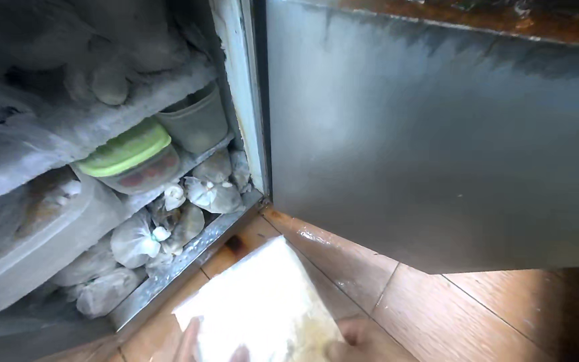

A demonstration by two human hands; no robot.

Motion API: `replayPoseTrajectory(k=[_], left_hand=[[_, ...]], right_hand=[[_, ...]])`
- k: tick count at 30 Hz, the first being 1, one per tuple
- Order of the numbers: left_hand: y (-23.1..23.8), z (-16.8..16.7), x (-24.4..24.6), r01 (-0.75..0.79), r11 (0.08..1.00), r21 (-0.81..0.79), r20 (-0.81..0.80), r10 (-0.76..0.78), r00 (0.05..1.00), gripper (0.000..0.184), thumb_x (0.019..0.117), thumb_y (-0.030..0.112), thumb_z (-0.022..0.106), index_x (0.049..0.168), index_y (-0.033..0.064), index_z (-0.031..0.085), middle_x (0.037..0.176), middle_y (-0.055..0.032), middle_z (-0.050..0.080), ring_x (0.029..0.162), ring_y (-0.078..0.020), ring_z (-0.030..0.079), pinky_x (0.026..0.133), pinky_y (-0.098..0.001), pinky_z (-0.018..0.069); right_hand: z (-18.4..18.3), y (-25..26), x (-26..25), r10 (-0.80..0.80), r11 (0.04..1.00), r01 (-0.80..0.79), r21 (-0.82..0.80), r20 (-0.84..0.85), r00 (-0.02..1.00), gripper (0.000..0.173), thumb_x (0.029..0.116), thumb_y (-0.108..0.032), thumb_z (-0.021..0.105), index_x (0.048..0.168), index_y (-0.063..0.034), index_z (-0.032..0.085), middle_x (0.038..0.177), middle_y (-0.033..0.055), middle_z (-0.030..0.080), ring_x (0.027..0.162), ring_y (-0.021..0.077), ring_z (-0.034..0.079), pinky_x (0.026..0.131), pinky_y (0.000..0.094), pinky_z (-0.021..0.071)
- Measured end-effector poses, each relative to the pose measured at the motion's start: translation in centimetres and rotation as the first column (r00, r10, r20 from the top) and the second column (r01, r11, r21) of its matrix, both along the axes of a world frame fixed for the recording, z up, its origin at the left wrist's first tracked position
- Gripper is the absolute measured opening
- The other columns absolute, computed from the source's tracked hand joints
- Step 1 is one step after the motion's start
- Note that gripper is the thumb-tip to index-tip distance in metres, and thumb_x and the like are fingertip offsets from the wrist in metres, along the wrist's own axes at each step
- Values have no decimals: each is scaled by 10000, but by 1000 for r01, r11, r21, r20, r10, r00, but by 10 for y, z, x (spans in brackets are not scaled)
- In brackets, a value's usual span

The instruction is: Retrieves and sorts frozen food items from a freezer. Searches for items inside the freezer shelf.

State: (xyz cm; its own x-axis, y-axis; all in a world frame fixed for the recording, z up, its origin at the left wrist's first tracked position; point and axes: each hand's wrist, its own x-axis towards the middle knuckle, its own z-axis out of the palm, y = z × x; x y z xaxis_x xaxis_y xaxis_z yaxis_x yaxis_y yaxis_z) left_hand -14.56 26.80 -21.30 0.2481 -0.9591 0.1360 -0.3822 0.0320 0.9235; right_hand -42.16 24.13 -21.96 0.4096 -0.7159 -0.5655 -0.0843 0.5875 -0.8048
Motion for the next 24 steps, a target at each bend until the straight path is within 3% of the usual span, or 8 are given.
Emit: replayPoseTrajectory(k=[2, 4, 6, 9, 12, 15, 18, 24], left_hand=[[11, -68, 4, -62, 939, 340, 222, -16, 975, 849, 924, 306, 767, 1572, -32, 335, 1542, -263, 464, 1355, -274, 559, 1125, -416, 480], [30, -136, 22, -131, 717, 685, 322, -136, 937, 866, 943, 269, 717, 1636, 65, 240, 1453, -275, 556, 1243, -408, 634, 1060, -572, 503], [35, -181, 30, -230, 643, 731, 358, -74, 931, 856, 940, 248, 722, 1631, 62, 252, 1330, -283, 637, 1083, -437, 698, 962, -606, 542], [33, -192, 28, -295, 590, 751, 380, -22, 925, 743, 937, 263, 732, 1561, 44, 393, 1128, -220, 730, 987, -391, 727, 904, -594, 570], [29, -211, 28, -248, 386, 889, 256, 31, 966, 755, 959, 353, 717, 1532, -16, 393, 1324, -262, 641, 1247, -405, 622, 1061, -571, 491], [26, -251, 19, -15, 523, 852, -123, 227, 966, 841, 868, 175, 821, 1536, -18, 348, 1367, -258, 596, 1238, -361, 608, 1004, -536, 528], [9, -263, -1, 10, 616, 787, -349, 432, 832, 798, 837, 27, 819, 1514, 42, 397, 1359, -225, 606, 1204, -335, 637, 969, -528, 566], [-11, -221, 5, 53, 658, 751, -412, 405, 816, 485, 860, 75, 811, 1308, 24, 633, 1166, -167, 729, 1047, -289, 724, 900, -497, 616]], right_hand=[[-44, -2, 4, 392, 919, -292, 265, -529, 753, 503, 997, -508, 605, 1042, -15, 695, 872, 156, 717, 709, 277, 705, 634, 462, 596], [-80, 1, 5, 694, 719, -399, 570, -619, 368, 659, 950, -613, 602, 1158, 8, 673, 1203, 244, 670, 1129, 414, 651, 911, 663, 503], [-106, -1, -8, 699, 714, -328, 618, -659, 278, 650, 931, -615, 610, 1164, -12, 672, 1259, 237, 657, 1202, 420, 624, 930, 695, 484], [-144, -3, -5, 570, 819, -230, 525, -703, 425, 649, 936, -534, 640, 1353, -38, 598, 1325, 215, 633, 1251, 385, 605, 985, 638, 497], [-192, 3, 27, 370, 911, -107, 398, -675, 638, 707, 937, -485, 666, 1508, -116, 475, 1395, 185, 609, 1296, 364, 584, 1059, 597, 473], [-230, 5, 59, 125, 963, 51, 265, -607, 785, 831, 887, -445, 754, 1576, -164, 385, 1500, 214, 509, 1363, 394, 513, 1104, 597, 440], [-246, -4, 71, -65, 928, 249, 277, -537, 841, 874, 882, -481, 764, 1589, -159, 364, 1541, 245, 440, 1402, 415, 450, 1112, 592, 421], [-198, -24, 41, -222, 847, 324, 421, -272, 936, 519, 942, -422, 710, 1328, -105, 569, 1124, 147, 681, 995, 278, 668, 817, 474, 555]])
